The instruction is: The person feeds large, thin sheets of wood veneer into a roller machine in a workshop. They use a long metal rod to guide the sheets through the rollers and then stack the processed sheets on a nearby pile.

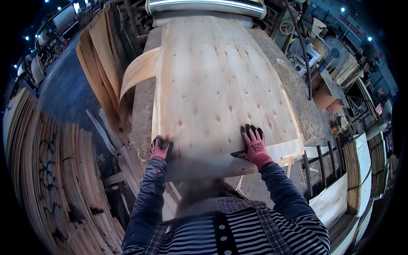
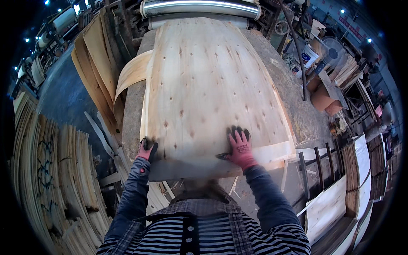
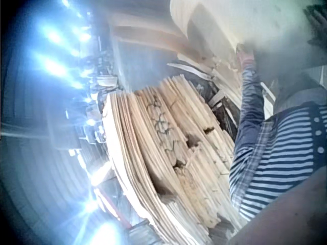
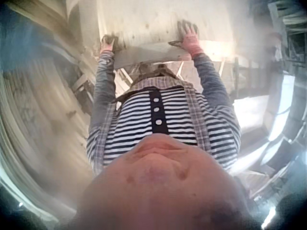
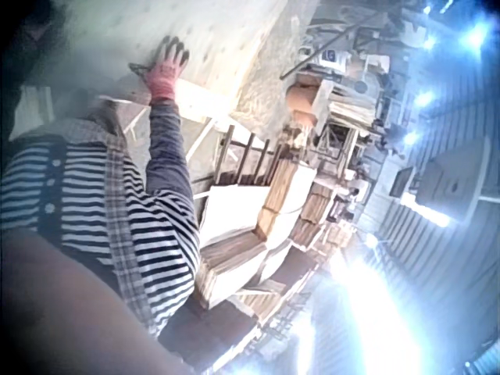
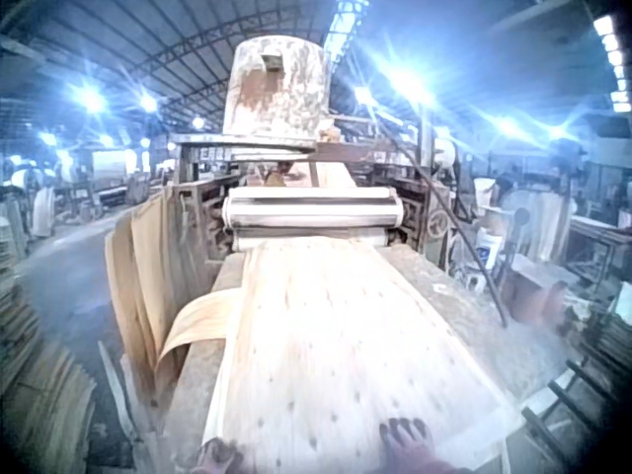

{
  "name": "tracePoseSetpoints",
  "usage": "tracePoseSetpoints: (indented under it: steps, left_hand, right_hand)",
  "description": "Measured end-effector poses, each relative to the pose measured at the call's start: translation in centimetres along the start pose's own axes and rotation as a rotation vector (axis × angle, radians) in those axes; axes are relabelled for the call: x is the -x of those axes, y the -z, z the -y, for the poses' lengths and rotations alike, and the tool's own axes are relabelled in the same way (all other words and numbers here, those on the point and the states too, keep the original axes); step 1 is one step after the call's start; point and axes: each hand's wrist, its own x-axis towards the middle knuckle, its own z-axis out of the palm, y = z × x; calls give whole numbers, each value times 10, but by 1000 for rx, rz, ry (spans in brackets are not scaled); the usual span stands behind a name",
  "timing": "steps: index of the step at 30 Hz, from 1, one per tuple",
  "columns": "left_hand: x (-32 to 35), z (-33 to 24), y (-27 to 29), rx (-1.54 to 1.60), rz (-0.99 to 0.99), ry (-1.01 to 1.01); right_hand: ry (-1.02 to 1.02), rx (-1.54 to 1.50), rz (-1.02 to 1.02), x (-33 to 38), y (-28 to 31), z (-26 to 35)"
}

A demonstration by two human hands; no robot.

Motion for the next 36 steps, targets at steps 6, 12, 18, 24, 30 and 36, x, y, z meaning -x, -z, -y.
tracePoseSetpoints:
  steps: [6,12,18,24,30,36]
  left_hand:
    - [35,-26,36,250,-54,-456]
    - [103,-113,67,-457,-307,-874]
    - [130,-107,95,-327,-390,-1024]
    - [81,-47,71,-580,-207,-945]
    - [-16,-79,54,-688,-195,-1003]
    - [-101,-105,36,-744,-217,-930]
  right_hand:
    - [222,69,-168,-1,27,-8]
    - [162,-102,-449,-4,108,-21]
    - [318,-113,-470,57,140,-10]
    - [34,-43,-351,55,47,-59]
    - [49,-45,-317,-42,23,-88]
    - [53,-70,-345,-131,24,-101]
